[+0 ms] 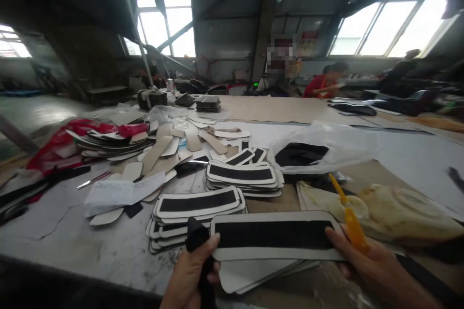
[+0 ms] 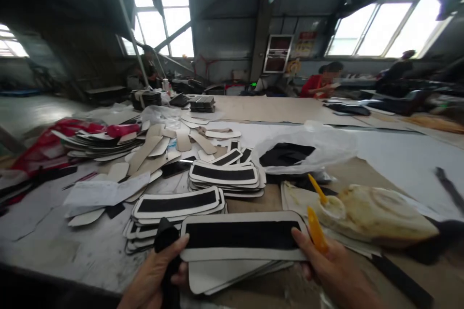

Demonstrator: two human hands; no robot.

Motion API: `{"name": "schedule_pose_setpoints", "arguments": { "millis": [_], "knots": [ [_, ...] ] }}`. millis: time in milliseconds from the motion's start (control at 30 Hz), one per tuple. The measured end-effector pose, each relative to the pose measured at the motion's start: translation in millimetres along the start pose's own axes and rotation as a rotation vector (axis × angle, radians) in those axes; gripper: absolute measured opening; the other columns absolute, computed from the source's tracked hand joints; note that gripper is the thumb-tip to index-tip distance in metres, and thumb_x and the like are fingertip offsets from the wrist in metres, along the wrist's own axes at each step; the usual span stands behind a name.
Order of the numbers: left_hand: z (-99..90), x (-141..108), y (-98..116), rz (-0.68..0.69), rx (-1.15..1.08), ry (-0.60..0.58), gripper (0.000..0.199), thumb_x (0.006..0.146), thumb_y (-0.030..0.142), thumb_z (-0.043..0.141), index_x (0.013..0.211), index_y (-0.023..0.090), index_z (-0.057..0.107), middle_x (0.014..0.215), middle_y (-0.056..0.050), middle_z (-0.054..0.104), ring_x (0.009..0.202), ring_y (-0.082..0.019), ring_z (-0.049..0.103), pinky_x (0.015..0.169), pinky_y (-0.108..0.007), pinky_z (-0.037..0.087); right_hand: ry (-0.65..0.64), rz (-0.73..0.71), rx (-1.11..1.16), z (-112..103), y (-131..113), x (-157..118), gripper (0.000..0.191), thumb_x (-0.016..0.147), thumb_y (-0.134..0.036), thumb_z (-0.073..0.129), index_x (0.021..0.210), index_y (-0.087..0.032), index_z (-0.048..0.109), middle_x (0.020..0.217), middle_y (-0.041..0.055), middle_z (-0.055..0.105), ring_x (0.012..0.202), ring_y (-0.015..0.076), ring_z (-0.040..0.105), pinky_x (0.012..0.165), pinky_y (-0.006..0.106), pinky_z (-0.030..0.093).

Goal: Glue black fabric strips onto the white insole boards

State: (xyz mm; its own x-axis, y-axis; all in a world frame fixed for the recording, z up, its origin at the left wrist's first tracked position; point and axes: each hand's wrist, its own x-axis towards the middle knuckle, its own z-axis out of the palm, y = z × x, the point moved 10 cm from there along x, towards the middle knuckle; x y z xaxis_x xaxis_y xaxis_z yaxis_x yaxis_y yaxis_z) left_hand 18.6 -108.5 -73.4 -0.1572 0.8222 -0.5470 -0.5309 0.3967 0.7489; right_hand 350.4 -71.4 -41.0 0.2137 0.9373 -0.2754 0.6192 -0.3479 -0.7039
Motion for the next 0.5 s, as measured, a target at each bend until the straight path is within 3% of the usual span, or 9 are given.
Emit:
{"name": "schedule_pose_setpoints", "arguments": {
  "millis": [233,400,500],
  "knots": [
    [-18.1,8,1,0.019,-0.041,0.009,0.028,0.063,0.026,0.074,0.070,0.013,0.050,0.053,0.003,0.047,0.041,-0.005,0.040,0.037,-0.016,0.026,-0.103,-0.037,0.023,20,-20,-3,0.051,0.077,-0.062,0.040,0.045,-0.022,0.041,0.041,0.0001,0.046,0.042,0.0121,0.043,0.048,0.025,0.035],
    [-23.5,11,6,0.046,0.010,0.031,0.030,0.060,0.028,0.076,0.068,0.015,0.051,0.054,0.004,0.047,0.043,-0.006,0.041,0.038,-0.018,0.030,-0.111,-0.044,0.136,26,-32,-2,0.046,0.077,-0.061,0.044,0.053,-0.022,0.042,0.041,-0.0023,0.046,0.040,0.0099,0.039,0.044,0.023,0.030],
    [-39.4,21,4,0.040,0.122,0.097,0.032,0.056,0.033,0.077,0.056,0.018,0.049,0.045,0.004,0.044,0.040,-0.008,0.040,0.036,-0.021,0.030,-0.174,-0.089,0.236,31,-47,-4,0.044,0.077,-0.061,0.046,0.059,-0.021,0.044,0.041,-0.0047,0.043,0.038,0.0081,0.037,0.041,0.021,0.027]
  ]
}}
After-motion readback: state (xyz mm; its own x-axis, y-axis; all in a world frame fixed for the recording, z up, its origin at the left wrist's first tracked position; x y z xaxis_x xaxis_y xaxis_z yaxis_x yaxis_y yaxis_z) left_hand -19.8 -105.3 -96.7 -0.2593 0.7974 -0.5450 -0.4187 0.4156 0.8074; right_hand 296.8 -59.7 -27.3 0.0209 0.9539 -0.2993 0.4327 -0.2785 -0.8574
